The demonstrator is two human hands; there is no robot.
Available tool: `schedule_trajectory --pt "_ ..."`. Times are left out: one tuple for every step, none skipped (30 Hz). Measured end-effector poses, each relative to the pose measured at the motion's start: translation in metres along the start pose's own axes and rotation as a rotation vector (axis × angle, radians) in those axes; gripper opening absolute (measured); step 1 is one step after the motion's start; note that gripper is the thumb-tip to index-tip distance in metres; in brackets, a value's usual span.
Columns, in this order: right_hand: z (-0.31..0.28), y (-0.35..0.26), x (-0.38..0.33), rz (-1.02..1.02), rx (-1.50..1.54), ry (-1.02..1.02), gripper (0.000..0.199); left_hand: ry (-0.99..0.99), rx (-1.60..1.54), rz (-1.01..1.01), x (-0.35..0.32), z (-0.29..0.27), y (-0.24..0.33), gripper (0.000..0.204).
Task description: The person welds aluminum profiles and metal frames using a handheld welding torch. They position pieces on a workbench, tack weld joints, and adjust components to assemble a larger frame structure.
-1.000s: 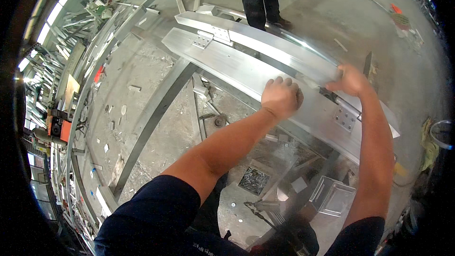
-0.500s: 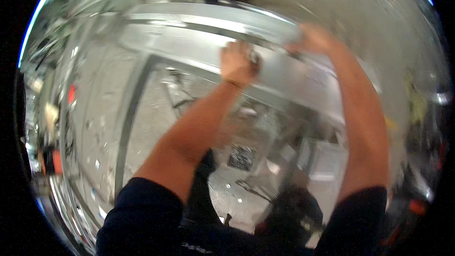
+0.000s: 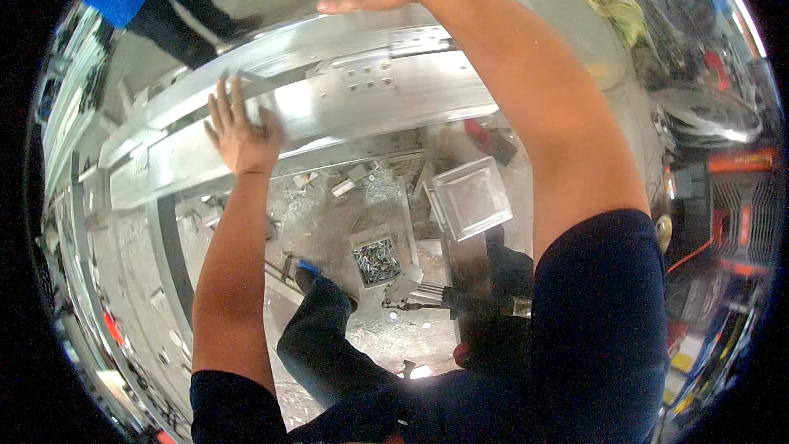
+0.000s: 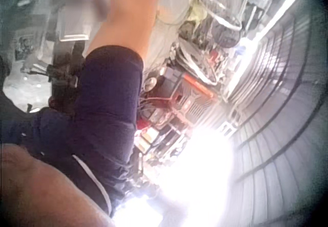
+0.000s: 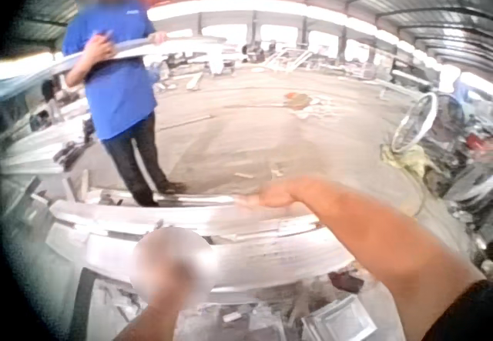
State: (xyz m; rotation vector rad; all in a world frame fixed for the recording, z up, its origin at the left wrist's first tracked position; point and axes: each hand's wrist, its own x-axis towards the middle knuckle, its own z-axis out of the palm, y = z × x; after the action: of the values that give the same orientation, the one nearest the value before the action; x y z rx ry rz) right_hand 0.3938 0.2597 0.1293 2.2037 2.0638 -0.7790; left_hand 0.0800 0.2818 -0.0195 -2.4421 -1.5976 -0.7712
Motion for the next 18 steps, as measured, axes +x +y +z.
schedule_trajectory --pt "0.001 0.013 -0.002 0.018 0.007 0.028 0.113 -0.002 0.006 0.007 0.000 0.002 -0.003 0.074" --pt "-0.002 0.026 -0.009 0.037 0.013 0.057 0.113 0.028 -0.006 0.028 -0.001 0.005 -0.005 0.074" --pt "-0.006 0.042 -0.020 0.055 0.078 0.045 0.113 0.058 -0.021 0.049 -0.002 0.008 -0.003 0.074" --pt "-0.010 0.056 -0.029 0.060 0.148 0.035 0.113 0.043 -0.018 0.039 -0.002 0.006 -0.001 0.074" --pt "-0.016 0.067 -0.040 0.060 0.216 0.030 0.114 0.081 -0.011 0.069 -0.002 0.009 -0.006 0.075" --pt "-0.020 0.079 -0.053 0.069 0.261 0.093 0.113 0.071 -0.014 0.067 -0.003 0.011 -0.008 0.075" --pt "-0.023 0.092 -0.066 0.080 0.304 0.157 0.112 0.061 -0.019 0.065 -0.001 0.010 -0.006 0.075" --pt "-0.026 0.101 -0.080 0.087 0.349 0.221 0.111 0.002 0.067 0.041 0.000 0.004 0.000 0.072" --pt "-0.027 0.111 -0.097 0.106 0.374 0.302 0.107 0.010 0.059 0.042 -0.001 0.005 0.002 0.073" --pt "-0.025 0.114 -0.112 0.114 0.401 0.382 0.102 0.011 0.067 0.038 0.000 0.005 -0.001 0.073" --pt "-0.021 0.116 -0.131 0.129 0.427 0.463 0.098 0.009 0.071 0.038 0.000 0.006 -0.003 0.073" --pt "-0.010 0.122 -0.146 0.157 0.458 0.546 0.092 0.035 0.082 0.071 -0.001 0.010 -0.007 0.073" --pt "0.010 0.132 -0.161 0.189 0.490 0.632 0.087 0.070 0.035 0.070 0.000 0.009 0.000 0.072" --pt "0.027 0.136 -0.176 0.211 0.524 0.713 0.081 0.089 0.036 0.087 0.000 0.011 -0.001 0.072" --pt "0.039 0.127 -0.196 0.158 0.538 0.724 0.073 0.110 0.045 0.096 0.000 0.010 -0.007 0.072" --pt "0.054 0.116 -0.221 0.114 0.543 0.738 0.066 0.129 0.036 0.111 -0.001 0.006 -0.005 0.071" --pt "0.074 0.109 -0.246 0.081 0.583 0.743 0.062 0.124 0.057 0.098 0.000 0.007 -0.002 0.071" --pt "0.097 0.103 -0.268 0.039 0.626 0.749 0.059 0.146 0.045 0.121 0.001 0.008 -0.004 0.071"
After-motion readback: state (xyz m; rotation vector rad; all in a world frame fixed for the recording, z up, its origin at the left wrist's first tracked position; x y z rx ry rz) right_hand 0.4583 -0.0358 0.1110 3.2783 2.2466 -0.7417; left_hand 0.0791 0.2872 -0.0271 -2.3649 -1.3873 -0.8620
